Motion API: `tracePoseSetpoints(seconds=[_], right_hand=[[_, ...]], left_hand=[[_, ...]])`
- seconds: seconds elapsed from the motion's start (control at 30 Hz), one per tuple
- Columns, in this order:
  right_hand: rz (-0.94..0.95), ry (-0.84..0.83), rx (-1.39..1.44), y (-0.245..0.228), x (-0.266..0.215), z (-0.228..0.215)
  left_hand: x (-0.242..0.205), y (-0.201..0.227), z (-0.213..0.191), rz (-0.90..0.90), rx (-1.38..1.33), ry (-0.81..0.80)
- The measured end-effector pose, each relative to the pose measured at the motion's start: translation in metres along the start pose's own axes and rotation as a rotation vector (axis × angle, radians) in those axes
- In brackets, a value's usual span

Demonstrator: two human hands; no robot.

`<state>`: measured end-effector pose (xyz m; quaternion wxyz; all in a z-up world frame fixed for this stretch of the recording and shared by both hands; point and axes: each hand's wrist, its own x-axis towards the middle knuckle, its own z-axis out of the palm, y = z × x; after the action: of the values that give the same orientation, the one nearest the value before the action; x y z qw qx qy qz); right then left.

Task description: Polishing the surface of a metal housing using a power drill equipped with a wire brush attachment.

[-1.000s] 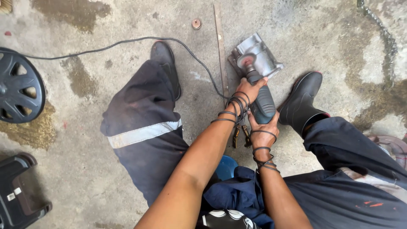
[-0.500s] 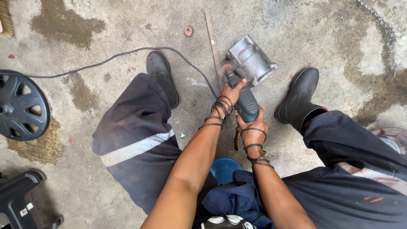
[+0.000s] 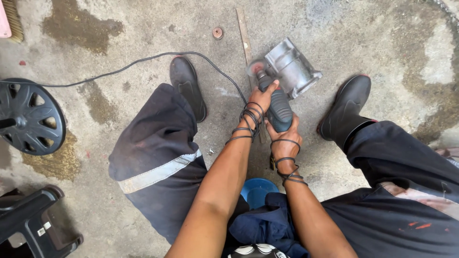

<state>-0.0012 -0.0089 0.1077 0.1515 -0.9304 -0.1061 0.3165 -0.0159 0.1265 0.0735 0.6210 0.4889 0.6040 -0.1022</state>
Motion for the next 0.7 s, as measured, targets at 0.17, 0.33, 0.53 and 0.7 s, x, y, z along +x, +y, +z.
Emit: tracePoseSetpoints(seconds=[0.17,0.33,0.53,0.7], right_hand=[[0.010,-0.008,-0.012,-0.003,0.001,0.003],[-0.026,-0.004,0.004,-0.008,0.010,0.001],[-0.040,0.003,-0.010,-0.015,0.013,-0.001],[-0.036,0.008,-0.007,-0.017,0.011,-0.006]], left_hand=[[0.001,0.002,-0.004,-0.019,-0.013,-0.012],[-0.004,0.015,-0.015,0.020,-0.072,0.009],[0.005,0.011,-0.015,0.013,-0.068,0.030],[-0.008,0.020,-0.019,0.013,-0.083,0.024]])
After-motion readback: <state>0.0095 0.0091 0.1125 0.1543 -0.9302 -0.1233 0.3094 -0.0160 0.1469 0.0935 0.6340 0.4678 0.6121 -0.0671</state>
